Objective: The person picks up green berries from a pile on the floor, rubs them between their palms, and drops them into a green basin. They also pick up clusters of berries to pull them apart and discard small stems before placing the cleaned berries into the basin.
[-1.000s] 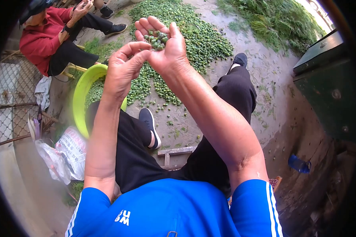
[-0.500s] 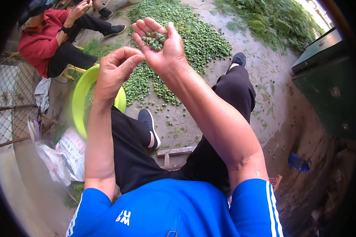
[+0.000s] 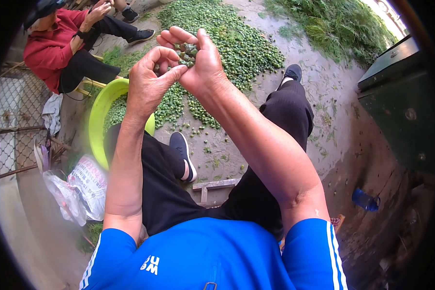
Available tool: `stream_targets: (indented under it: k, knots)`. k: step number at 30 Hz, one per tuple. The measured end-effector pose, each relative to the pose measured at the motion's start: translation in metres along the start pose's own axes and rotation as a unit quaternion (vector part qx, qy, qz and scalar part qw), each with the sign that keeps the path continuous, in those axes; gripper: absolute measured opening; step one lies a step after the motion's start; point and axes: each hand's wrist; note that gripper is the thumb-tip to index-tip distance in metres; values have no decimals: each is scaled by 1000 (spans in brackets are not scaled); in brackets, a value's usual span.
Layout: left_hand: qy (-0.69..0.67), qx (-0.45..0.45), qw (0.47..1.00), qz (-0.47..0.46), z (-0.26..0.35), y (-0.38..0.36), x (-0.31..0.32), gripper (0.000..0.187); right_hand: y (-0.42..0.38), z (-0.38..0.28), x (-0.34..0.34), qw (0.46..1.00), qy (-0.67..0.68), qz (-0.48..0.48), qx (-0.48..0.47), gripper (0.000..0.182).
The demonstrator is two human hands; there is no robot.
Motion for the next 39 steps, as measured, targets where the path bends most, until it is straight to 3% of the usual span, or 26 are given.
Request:
stream_targets:
  k: [6,12,22,25,27,32,35,37,39]
  knots:
    - [-70,13,995,-64,-9,1,-2,15,2,-1,-1,1000,-15,-15,4,60]
    - [-91,31,994,-47,-5,1,3,16,0,2,-3,999,-31,-5,16,59]
    - [-20,31,998,-58,0,-1,10,19,3,3,-9,999,-48,9,1,58]
    - [-129,23,991,-36,-9,-1,10,16,3,4,-9,1000,-14,7,12,57]
    - [-399,-91,903,-133,-16,0,0,15,4,3,-8,999,33,3,16,57]
    - [-387,-79,908,-140,-21,-3,0,16,0,5,-7,999,19,13,26,58]
    - [-415,-77,895,-148,-22,-3,-2,17,0,5,-6,995,91,34,20,58]
    - [-220,3,973,-72,-14,-8,3,17,0,3,-6,997,76,27,20,58]
    - [-143,9,988,-49,-4,-9,3,17,-1,1,-5,998,57,25,18,57]
Point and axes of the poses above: each hand's wrist, its own y-axis towards the middle knuckle, its own x-axis out of the palm, z = x × y, and after that the axes turned 11 degrees about y, right-handed
